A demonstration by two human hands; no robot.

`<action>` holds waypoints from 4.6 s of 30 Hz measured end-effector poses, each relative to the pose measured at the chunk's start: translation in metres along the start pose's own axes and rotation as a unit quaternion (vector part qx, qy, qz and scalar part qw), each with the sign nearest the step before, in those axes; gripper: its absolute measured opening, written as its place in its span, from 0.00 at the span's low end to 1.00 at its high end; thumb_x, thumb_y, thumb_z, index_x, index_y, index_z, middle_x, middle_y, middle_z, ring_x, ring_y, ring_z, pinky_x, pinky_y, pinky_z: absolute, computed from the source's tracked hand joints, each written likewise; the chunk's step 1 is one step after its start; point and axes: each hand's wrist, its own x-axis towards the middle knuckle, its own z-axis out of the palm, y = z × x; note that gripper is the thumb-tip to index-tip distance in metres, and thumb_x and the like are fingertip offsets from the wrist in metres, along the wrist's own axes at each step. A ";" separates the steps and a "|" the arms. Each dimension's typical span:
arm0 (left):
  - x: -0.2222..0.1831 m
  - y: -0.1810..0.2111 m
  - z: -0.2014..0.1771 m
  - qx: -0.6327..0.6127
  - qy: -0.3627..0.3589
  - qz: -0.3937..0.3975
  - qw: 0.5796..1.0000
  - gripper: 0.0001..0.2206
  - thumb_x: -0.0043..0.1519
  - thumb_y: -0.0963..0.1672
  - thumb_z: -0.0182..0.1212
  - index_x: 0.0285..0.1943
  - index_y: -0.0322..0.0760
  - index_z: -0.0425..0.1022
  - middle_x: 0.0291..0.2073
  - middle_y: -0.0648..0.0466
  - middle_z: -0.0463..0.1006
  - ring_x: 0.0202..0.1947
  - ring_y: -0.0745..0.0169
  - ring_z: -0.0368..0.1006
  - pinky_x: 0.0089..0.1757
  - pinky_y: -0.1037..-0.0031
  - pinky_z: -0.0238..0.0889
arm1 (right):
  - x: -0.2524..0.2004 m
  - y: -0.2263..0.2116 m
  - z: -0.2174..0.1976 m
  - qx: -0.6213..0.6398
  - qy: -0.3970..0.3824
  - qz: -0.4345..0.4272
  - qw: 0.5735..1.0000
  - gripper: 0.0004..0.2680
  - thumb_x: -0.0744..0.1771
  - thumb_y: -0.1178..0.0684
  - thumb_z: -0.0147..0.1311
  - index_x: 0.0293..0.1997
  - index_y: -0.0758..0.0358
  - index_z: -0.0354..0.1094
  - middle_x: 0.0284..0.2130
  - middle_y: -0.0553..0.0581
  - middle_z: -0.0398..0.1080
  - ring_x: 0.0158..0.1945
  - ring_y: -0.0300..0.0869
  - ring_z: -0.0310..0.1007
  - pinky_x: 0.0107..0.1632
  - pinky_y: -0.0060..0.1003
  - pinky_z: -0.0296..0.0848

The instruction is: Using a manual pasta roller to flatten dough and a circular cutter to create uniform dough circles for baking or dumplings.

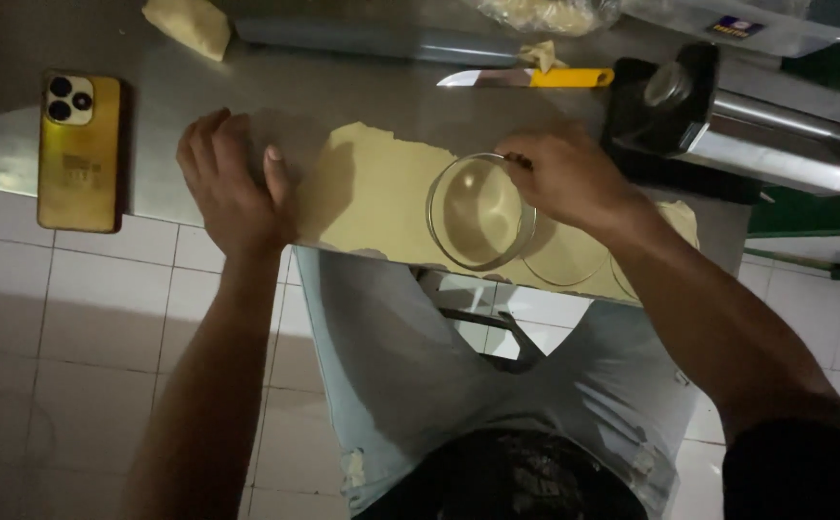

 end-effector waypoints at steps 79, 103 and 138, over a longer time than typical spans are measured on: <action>-0.003 -0.007 0.004 -0.007 0.002 0.056 0.998 0.22 0.75 0.52 0.33 0.57 0.33 0.69 0.50 0.42 0.70 0.57 0.37 0.67 0.58 0.48 0.56 | -0.028 -0.029 0.082 -0.201 0.231 -0.228 0.924 0.33 0.53 0.33 0.64 0.67 0.37 0.66 0.64 0.67 0.58 0.60 0.67 0.62 0.55 0.59 0.65; -0.001 0.005 -0.001 0.006 0.016 -0.021 1.000 0.20 0.71 0.51 0.40 0.57 0.35 0.71 0.49 0.43 0.69 0.54 0.40 0.68 0.54 0.53 0.62 | 0.021 -0.022 0.000 -0.094 -0.025 -0.035 0.995 0.10 0.69 0.53 0.51 0.53 0.54 0.77 0.41 0.60 0.78 0.45 0.56 0.80 0.42 0.46 0.79; -0.008 0.000 0.005 0.000 -0.056 -0.093 0.994 0.18 0.72 0.52 0.40 0.63 0.42 0.63 0.56 0.48 0.65 0.64 0.40 0.62 0.62 0.49 0.56 | 0.120 -0.092 0.026 -0.046 -0.119 -0.095 0.987 0.08 0.69 0.57 0.51 0.47 0.68 0.78 0.29 0.64 0.76 0.33 0.54 0.79 0.32 0.42 0.74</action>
